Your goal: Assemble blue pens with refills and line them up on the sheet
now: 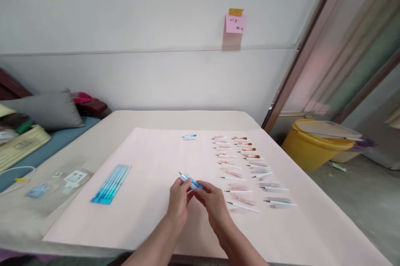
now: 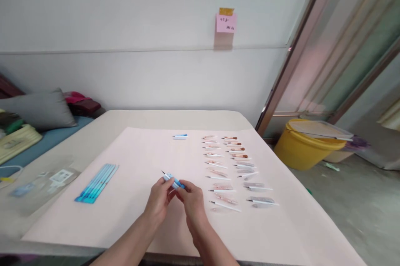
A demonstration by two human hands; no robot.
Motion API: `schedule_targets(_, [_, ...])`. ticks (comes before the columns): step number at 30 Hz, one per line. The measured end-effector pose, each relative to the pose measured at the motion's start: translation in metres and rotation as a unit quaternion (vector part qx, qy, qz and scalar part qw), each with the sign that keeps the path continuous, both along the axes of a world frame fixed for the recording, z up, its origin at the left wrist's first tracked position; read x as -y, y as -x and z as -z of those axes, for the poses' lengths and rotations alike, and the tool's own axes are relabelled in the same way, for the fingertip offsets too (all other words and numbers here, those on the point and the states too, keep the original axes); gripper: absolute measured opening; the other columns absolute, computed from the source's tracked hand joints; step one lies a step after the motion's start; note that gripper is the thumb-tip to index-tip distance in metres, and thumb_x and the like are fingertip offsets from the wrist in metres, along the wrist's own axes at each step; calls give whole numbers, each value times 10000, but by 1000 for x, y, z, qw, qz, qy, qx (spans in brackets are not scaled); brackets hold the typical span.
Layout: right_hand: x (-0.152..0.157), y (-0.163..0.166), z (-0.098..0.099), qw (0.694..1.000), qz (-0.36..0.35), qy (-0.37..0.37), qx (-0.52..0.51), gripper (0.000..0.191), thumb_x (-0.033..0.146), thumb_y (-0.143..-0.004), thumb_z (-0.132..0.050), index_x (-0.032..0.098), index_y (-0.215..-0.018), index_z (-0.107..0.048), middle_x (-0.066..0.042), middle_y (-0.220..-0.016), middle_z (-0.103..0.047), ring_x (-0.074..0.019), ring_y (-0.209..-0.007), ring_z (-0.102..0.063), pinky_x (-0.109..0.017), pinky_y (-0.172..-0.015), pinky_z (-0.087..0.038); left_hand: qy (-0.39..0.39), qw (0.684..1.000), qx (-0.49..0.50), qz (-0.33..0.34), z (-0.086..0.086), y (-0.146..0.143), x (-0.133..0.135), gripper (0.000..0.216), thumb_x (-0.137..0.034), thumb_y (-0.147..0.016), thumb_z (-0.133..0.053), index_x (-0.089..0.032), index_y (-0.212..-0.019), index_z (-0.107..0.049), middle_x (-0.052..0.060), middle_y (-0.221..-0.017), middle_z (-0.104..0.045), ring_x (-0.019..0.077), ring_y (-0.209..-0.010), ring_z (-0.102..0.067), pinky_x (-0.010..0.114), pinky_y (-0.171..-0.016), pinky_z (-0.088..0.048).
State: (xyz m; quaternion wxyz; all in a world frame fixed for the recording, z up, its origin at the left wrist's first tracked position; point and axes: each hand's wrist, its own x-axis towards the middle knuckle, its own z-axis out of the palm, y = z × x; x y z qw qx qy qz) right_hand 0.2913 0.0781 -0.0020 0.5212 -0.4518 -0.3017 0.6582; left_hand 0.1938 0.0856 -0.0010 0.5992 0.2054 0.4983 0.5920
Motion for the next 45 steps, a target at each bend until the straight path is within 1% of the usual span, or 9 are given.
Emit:
schedule_targets(13, [-2,7,16,999,10,36,-34,327,226,-533,-776,135,-840,-713,-50,-782,-689,-175,-745,-620,-302,-755,-501,9,1000,-27,13,7,5,4,210,-301,-627,-695,-162,-746,-592,38,-756,-625,144,-702,-593,275,-670,-459])
schedule_targets(17, [-6,2,18,998,9,38,-55,268,214,-567,-760,132,-817,-712,-53,-817,-689,-171,-778,-618,-284,-777,-508,10,985,-142,102,-3,14,4,305,-452,-691,-617,-166,-795,-596,77,-842,-640,168,-779,-592,269,-666,-454])
schedule_targets(20, [-12,-6,18,995,32,54,-73,253,182,-546,-771,140,-788,-713,-44,-808,-681,-170,-773,-619,-278,-776,-525,-2,942,-292,162,-17,43,-8,434,-569,-763,-448,-160,-775,-593,100,-837,-647,186,-779,-599,266,-624,-444])
schedule_targets(23, [-16,-10,15,993,55,70,-76,254,153,-522,-779,151,-767,-713,-33,-768,-667,-161,-719,-615,-282,-744,-545,16,910,-399,113,-24,91,-29,318,-483,-776,-465,-182,-714,-546,50,-734,-616,170,-709,-574,261,-609,-410])
schedule_targets(27, [-13,-8,12,994,37,67,-77,235,158,-543,-771,147,-769,-710,-33,-767,-658,-156,-721,-609,-277,-755,-544,67,824,-561,48,-13,140,-51,166,-260,-680,-592,-211,-603,-453,5,-605,-538,191,-724,-539,272,-645,-354])
schedule_targets(31, [-9,-5,11,996,15,60,-71,231,166,-572,-757,136,-796,-711,-37,-785,-660,-147,-746,-598,-262,-784,-527,90,752,-650,59,12,144,-58,163,-145,-660,-570,-210,-573,-448,32,-636,-570,215,-744,-550,299,-680,-341])
schedule_targets(35, [-8,-7,10,996,6,57,-61,225,177,-591,-746,134,-808,-709,-35,-768,-655,-137,-733,-588,-261,-782,-518,81,710,-696,75,28,134,-61,180,-124,-730,-483,-201,-567,-472,87,-689,-595,244,-804,-569,337,-743,-343])
schedule_targets(40, [-8,-7,5,997,-9,59,-57,243,175,-571,-751,131,-806,-709,-35,-747,-648,-139,-714,-583,-275,-782,-509,58,703,-706,69,33,132,-58,135,-165,-774,-448,-177,-669,-532,140,-793,-603,269,-845,-572,367,-773,-352])
schedule_targets(45, [-7,-6,1,998,-28,49,-41,241,180,-576,-738,125,-809,-706,-37,-747,-642,-133,-694,-576,-280,-769,-500,32,746,-664,52,21,132,-57,102,-201,-763,-478,-176,-680,-533,96,-725,-592,226,-763,-570,339,-726,-380])
